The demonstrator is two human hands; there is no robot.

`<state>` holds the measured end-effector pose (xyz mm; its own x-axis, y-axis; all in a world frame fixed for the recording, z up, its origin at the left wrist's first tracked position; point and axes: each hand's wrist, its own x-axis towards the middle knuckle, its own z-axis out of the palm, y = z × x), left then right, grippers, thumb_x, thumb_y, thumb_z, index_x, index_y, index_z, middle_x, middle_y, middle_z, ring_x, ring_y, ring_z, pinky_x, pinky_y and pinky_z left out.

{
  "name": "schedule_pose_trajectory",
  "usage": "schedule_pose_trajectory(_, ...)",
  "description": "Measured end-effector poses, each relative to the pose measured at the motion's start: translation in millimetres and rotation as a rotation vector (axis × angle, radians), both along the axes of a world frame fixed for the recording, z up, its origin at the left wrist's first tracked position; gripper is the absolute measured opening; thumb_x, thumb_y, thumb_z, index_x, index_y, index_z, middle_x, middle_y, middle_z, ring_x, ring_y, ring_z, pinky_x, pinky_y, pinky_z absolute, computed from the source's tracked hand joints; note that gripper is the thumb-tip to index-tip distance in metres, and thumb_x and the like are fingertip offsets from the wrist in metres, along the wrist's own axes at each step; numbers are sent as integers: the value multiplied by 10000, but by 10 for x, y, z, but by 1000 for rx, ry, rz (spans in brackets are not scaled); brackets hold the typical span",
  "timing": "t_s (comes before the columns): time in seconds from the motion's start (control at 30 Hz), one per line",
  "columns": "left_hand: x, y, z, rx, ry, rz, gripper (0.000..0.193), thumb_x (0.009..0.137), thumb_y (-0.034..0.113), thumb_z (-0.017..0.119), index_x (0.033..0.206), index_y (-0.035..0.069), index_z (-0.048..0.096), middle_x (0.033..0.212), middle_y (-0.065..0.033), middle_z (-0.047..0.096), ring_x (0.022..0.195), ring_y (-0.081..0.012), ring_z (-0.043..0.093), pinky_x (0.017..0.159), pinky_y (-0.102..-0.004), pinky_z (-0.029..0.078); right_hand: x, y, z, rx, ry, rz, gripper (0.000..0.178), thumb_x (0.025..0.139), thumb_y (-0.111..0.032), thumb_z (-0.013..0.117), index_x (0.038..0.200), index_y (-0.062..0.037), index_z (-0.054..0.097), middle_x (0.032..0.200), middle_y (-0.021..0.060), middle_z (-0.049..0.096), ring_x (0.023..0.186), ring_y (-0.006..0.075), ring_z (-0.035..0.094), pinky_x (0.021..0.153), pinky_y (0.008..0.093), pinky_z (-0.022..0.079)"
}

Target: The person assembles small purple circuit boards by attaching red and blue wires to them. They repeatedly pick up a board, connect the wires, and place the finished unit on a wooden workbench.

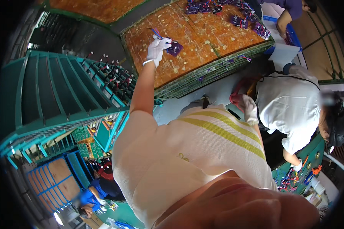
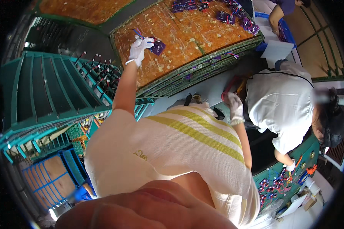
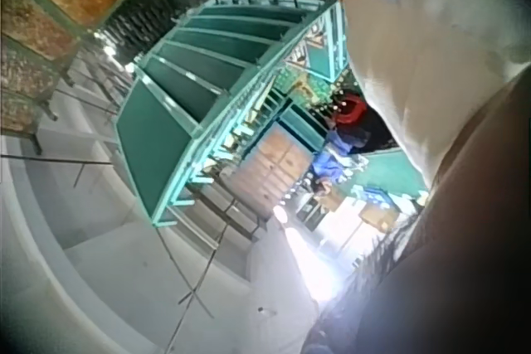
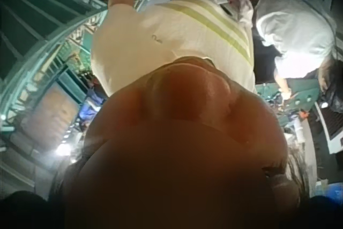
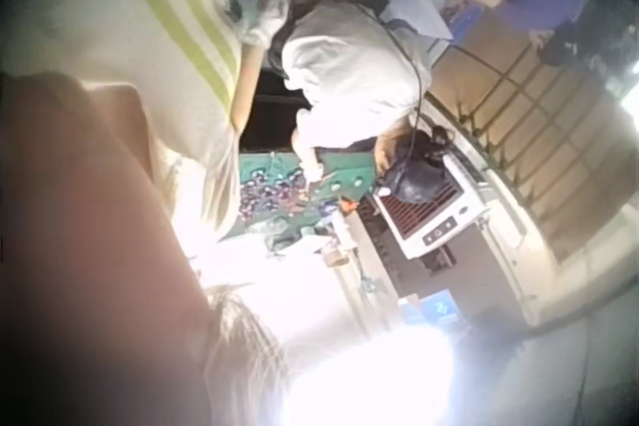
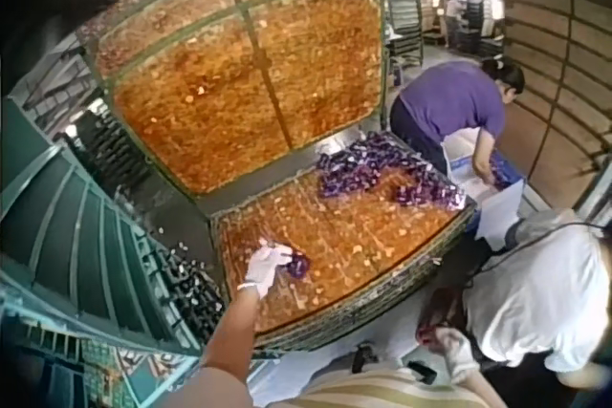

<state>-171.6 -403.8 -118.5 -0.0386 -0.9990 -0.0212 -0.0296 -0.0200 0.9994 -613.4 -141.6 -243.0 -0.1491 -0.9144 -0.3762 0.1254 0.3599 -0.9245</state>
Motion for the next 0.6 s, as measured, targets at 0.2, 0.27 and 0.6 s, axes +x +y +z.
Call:
schedule_pose_trajectory(0.2,-662,505,1102,-52,247,-588,219,966,142,495,904,-31,614,973,-153,644,981,-273,616,925,-393,472,1176,-1217,1388,325,-1148,540,985,756,-827,354,1350,-45,437,1318,211,510,1051,322,589,809,447,501)
schedule_pose_trajectory(0.27,-808,609,1325,-182,144,-774,265,965,186,495,855,-17,625,950,-161,648,979,-275,618,934,-396,461,1370,-1400,1572,295,-1314,754,1082,687,-886,344,1375,-54,408,1334,266,474,1028,396,597,765,499,518)
schedule_pose_trajectory(0.6,-1328,1213,1404,0,479,-588,290,961,178,499,961,-93,602,993,-198,660,888,-275,664,827,-391,537,1027,-958,2025,-388,-796,573,647,837,-255,641,1383,-29,378,1257,165,534,1061,309,599,824,368,533)
